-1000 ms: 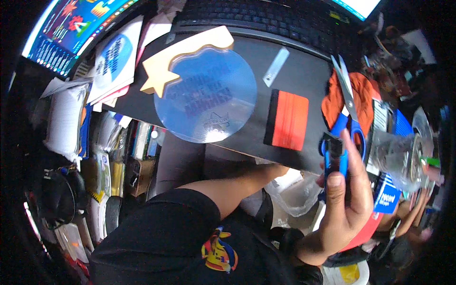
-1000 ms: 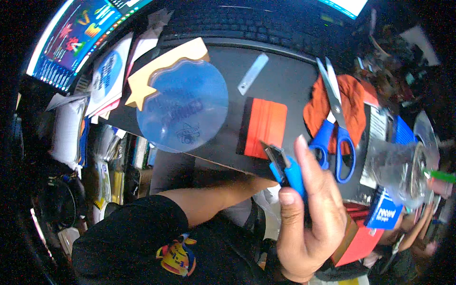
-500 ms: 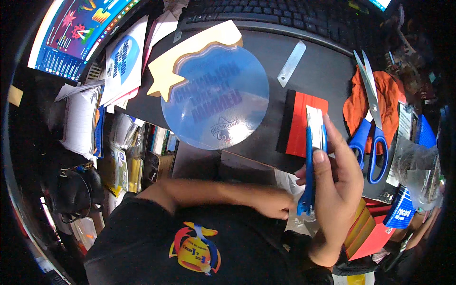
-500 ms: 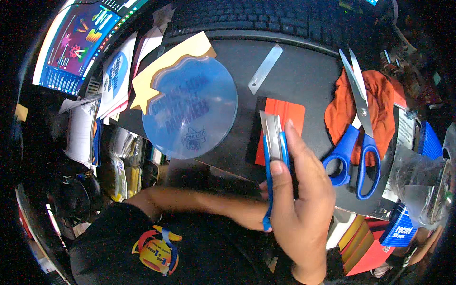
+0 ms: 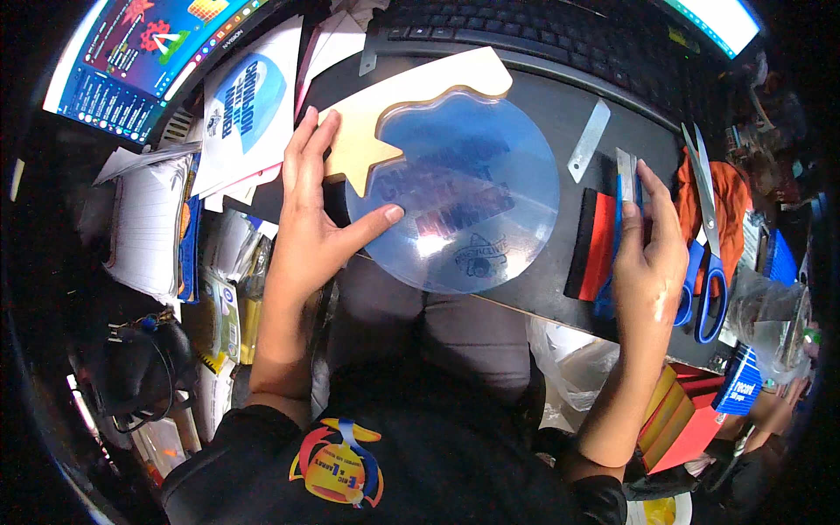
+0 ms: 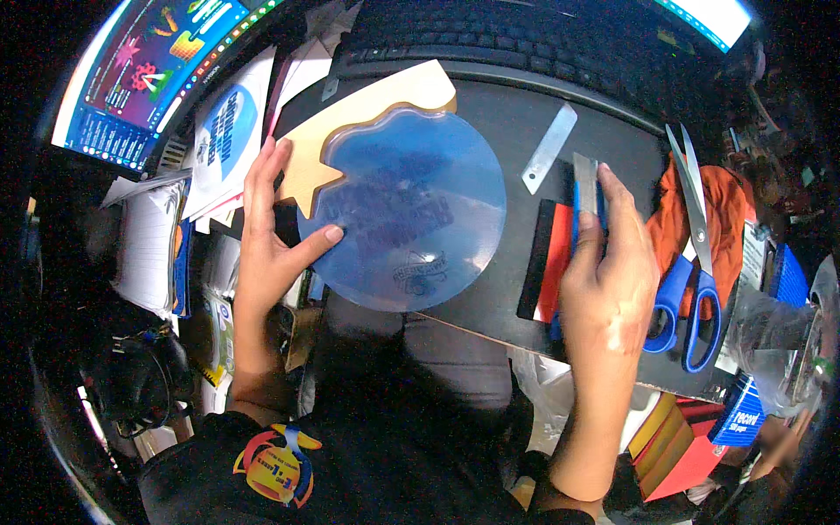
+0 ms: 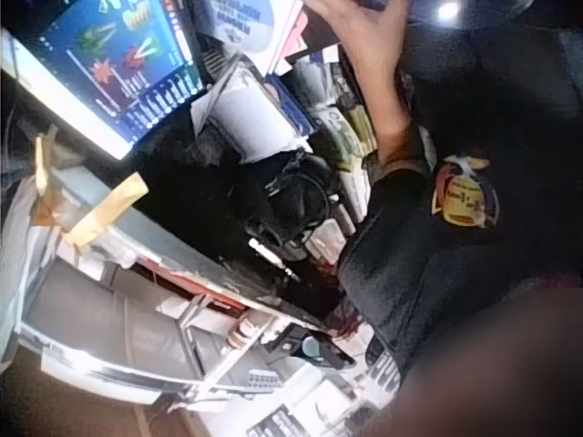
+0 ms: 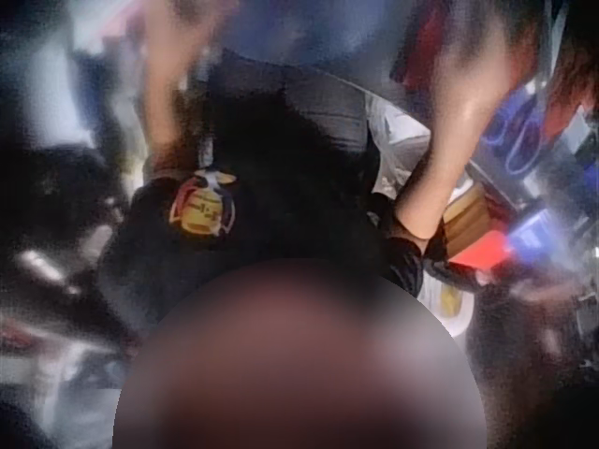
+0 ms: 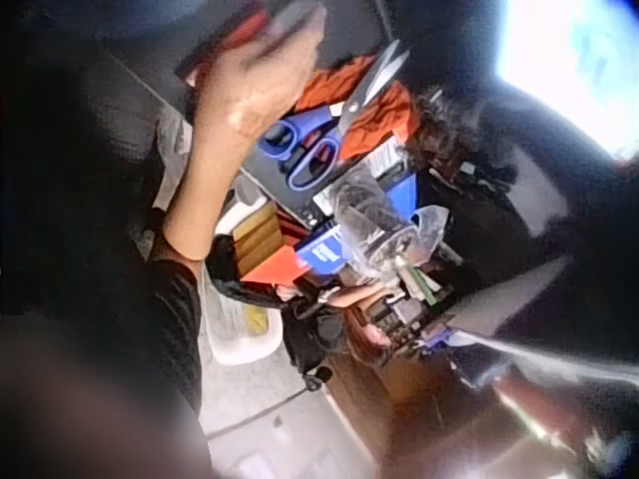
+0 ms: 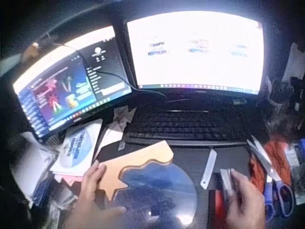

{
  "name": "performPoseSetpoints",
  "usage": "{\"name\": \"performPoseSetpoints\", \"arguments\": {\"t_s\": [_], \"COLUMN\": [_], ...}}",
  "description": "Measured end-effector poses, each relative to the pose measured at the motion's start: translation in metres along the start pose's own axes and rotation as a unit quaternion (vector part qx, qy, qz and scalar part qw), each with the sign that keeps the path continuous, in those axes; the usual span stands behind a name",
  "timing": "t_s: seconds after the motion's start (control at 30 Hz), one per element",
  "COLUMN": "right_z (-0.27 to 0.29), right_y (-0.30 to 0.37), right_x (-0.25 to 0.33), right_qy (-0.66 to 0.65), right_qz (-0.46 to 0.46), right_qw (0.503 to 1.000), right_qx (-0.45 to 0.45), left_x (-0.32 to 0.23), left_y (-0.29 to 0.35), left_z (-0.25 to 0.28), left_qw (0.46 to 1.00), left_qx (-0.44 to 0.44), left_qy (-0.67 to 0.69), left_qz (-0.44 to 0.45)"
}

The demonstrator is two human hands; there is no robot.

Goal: The person uses a blue utility knife to cut a transparent circular acrylic sheet along the outline of a wooden star-shaped template. They repeatedly reposition the template and the sheet, then score and trim the acrylic edges to match the star shape.

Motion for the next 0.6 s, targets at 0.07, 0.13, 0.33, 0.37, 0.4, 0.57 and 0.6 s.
{"name": "performPoseSetpoints", "arguments": {"t_s": [0.07, 0.13, 0.33, 0.37, 0.4, 0.57, 0.6], "right_z": [0.001, 0.001, -0.079, -0.089, -0.092, -0.098, -0.099], "right_y": [-0.004, -0.007, 0.030, 0.031, 0.030, 0.031, 0.032], "right_x": [0.010, 0.030, 0.140, 0.146, 0.149, 0.159, 0.160], "right_qy": [0.114, 0.251, -0.016, 0.029, 0.027, 0.029, 0.034], "right_qz": [0.045, 0.073, 0.322, 0.328, 0.327, 0.353, 0.358], "right_qw": [0.992, 0.963, 0.942, 0.938, 0.940, 0.930, 0.928], "right_qx": [-0.016, -0.057, 0.097, 0.105, 0.097, 0.095, 0.095], "left_x": [0.010, 0.016, 0.030, 0.033, 0.035, 0.038, 0.039], "left_y": [0.000, -0.002, -0.007, -0.007, -0.007, -0.005, -0.005], "left_z": [0.002, 0.005, 0.008, 0.007, 0.008, 0.006, 0.006], "left_qw": [0.999, 0.998, 0.990, 0.989, 0.989, 0.992, 0.992], "left_qx": [0.029, 0.053, 0.118, 0.127, 0.125, 0.111, 0.109], "left_qy": [0.009, 0.018, 0.058, 0.068, 0.064, 0.049, 0.044], "left_qz": [-0.016, -0.037, -0.044, -0.038, -0.036, -0.043, -0.047]}}
Point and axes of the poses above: each hand's wrist, its own y-axis away from the middle knuckle, its own z-axis out of the back of the hand, x = y × z, the point moved 9 cm from there along -y, towards the middle knuckle, and after that the axes turned 4 degrees about y, right-handed, at the moved point
